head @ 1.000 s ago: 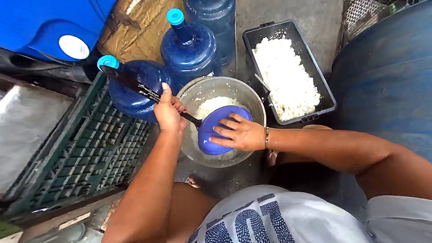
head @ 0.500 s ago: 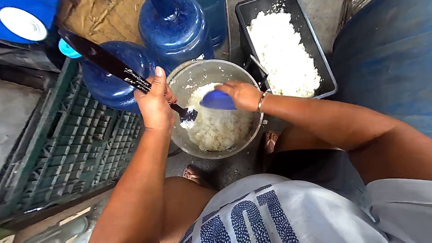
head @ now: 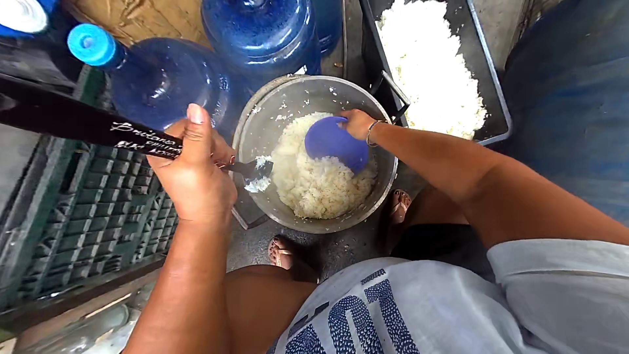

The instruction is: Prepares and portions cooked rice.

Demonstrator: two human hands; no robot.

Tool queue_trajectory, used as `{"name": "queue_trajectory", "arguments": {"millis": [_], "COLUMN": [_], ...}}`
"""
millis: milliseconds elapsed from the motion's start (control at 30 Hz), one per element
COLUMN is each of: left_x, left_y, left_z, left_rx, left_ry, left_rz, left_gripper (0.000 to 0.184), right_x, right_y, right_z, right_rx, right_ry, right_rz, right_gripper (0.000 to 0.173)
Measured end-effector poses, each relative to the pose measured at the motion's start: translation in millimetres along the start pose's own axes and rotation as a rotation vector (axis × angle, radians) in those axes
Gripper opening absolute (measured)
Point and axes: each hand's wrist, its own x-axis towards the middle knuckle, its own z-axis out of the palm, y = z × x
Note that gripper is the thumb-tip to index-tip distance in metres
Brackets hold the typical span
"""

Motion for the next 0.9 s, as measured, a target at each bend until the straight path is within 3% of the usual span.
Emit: {"name": "queue_trajectory", "arguments": {"millis": [200, 400, 533, 700, 900], "left_x": [3, 6, 11, 13, 13], "left_y": [2, 2, 0, -13, -19], "left_z": [-9, -11, 0, 21, 13], "left_rx": [0.005, -0.03, -0.047, -0.033, 0.146], "left_ry": [0.003, 0.012, 0.002, -0.045, -0.042], "left_rz": [-0.003, 0.015, 0.032, 0.037, 0.111], "left_gripper": [0.034, 0.037, 0.036, 0.036, 0.032], "right_x": [0, -17, -3, -7, -17], "right_y": [18, -34, -20, -10, -19], "right_z": [50, 92, 112, 108, 66], "right_rx": [0.318, 0.541, 0.599, 0.741, 0.867], "right_ry": [-0.104, -0.179, -0.153, -0.18, -0.174], "right_rz": [0.166, 0.182, 0.288, 0.356, 0.326], "right_gripper": [0.038, 0.039, 0.04, 0.04, 0.042]}}
